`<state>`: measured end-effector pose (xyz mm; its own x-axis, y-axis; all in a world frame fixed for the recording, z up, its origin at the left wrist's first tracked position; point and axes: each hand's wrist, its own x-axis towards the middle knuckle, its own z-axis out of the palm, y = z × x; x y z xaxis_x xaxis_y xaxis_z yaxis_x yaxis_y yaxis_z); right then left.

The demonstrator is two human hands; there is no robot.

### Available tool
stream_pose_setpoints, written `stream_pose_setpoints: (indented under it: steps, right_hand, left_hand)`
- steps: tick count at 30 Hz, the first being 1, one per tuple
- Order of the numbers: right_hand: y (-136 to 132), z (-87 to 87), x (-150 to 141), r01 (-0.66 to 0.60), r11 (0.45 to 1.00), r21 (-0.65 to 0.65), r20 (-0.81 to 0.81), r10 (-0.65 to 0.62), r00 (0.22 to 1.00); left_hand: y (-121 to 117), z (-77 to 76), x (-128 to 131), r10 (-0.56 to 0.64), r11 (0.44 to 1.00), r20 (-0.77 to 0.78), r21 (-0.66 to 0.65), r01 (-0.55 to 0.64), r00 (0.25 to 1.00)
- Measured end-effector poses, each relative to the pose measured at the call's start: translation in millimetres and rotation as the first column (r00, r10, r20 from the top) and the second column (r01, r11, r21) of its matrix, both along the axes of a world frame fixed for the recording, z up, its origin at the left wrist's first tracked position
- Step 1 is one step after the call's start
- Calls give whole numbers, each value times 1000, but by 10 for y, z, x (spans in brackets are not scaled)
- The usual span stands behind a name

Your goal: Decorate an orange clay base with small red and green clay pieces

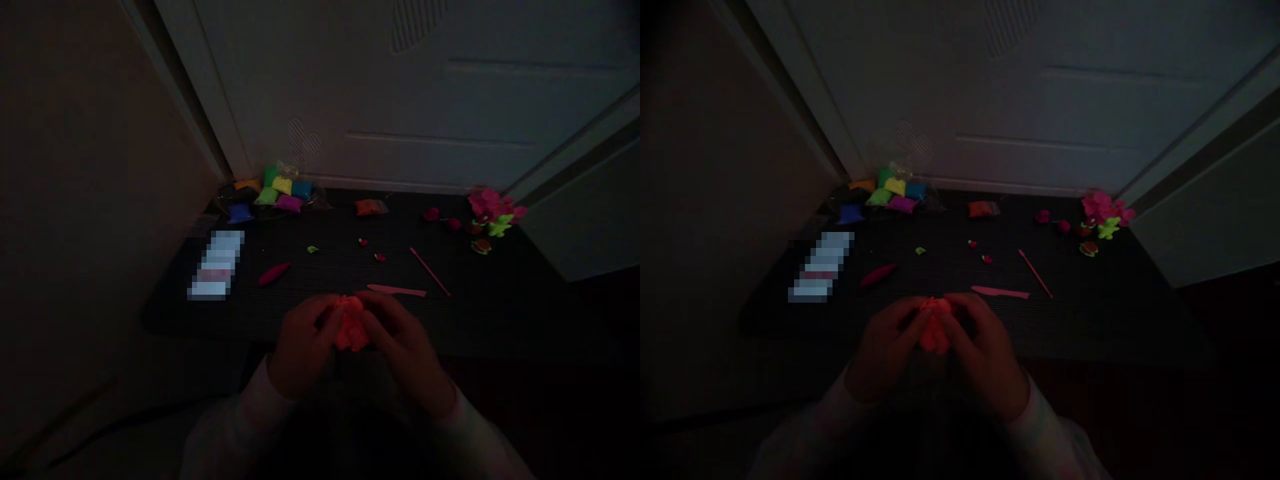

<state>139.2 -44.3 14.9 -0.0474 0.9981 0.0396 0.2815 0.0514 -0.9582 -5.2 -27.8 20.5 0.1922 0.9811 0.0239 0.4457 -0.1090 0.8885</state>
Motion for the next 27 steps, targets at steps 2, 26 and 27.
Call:
stream_pose_setpoints:
  steps: [2, 26, 27]
  right_hand:
    - [-10, 25, -7, -21, 1000, -16, 23, 22, 999]
    - [-43, 141, 13, 65, 998, 15, 135, -66, 989]
    - [-44, 143, 14, 64, 998, 16, 145, -66, 987]
  left_hand:
    - [-4, -20, 12, 42, 999, 14, 24, -42, 999]
    - [-10, 87, -48, -19, 956, 21, 292, 12, 1000]
    - [-16, 79, -45, -30, 938, -2, 346, 29, 1000]
